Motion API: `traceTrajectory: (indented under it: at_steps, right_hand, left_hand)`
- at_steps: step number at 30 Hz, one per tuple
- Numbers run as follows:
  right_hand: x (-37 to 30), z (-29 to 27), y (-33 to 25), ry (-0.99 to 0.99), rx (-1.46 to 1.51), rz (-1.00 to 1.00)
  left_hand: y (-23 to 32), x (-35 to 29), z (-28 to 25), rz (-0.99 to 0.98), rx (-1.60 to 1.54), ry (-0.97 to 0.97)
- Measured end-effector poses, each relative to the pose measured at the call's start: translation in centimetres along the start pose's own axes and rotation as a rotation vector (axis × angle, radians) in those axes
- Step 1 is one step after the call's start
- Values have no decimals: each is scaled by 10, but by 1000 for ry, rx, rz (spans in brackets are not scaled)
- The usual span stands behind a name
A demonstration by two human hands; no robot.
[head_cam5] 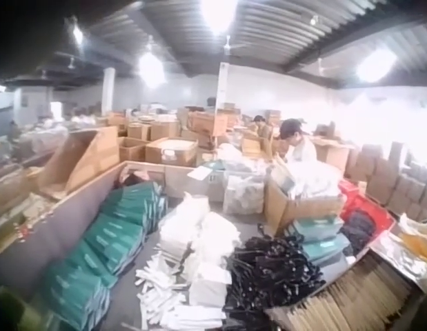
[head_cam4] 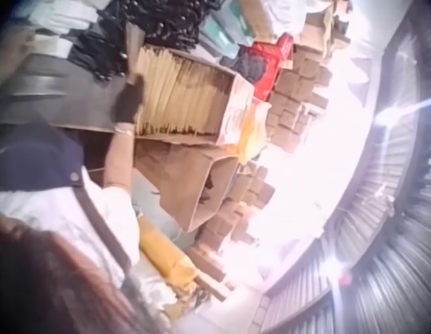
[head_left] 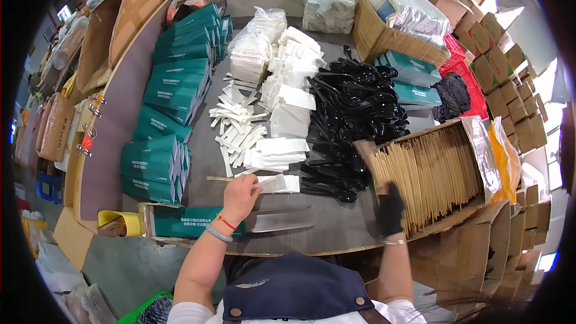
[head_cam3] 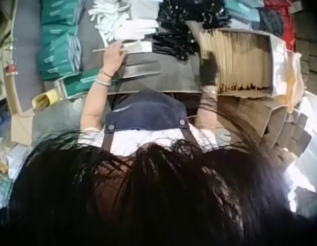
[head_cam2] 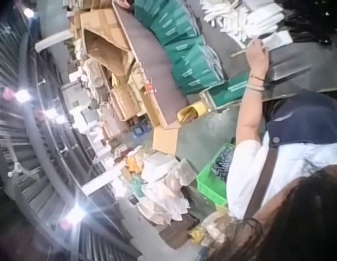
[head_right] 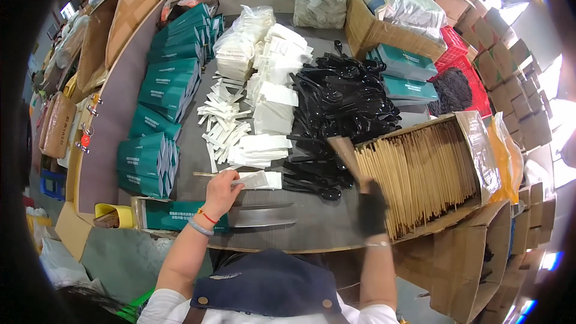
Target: Insert pairs of chopsticks into paper sleeves and organize them in a container.
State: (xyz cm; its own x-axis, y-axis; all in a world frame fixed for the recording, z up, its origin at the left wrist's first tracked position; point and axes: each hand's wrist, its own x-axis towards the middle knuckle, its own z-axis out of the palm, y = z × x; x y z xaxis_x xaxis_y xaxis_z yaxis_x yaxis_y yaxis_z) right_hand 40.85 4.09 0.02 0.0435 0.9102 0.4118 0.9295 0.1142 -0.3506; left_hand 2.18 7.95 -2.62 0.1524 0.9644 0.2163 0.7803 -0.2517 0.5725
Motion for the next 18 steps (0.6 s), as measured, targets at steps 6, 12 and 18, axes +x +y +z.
traceTrajectory:
  at_steps: [6,12,18]
  right_hand:
    - [17,42,-70,-350,217,82]
    - [26,46,-68,-425,143,14]
    - [13,59,-130,-703,259,-295]
  left_hand:
    - [39,-15,-32,-202,-486,-417]
    - [35,-60,-25,116,-52,-77]
    - [32,-102,-20,274,54,-57]
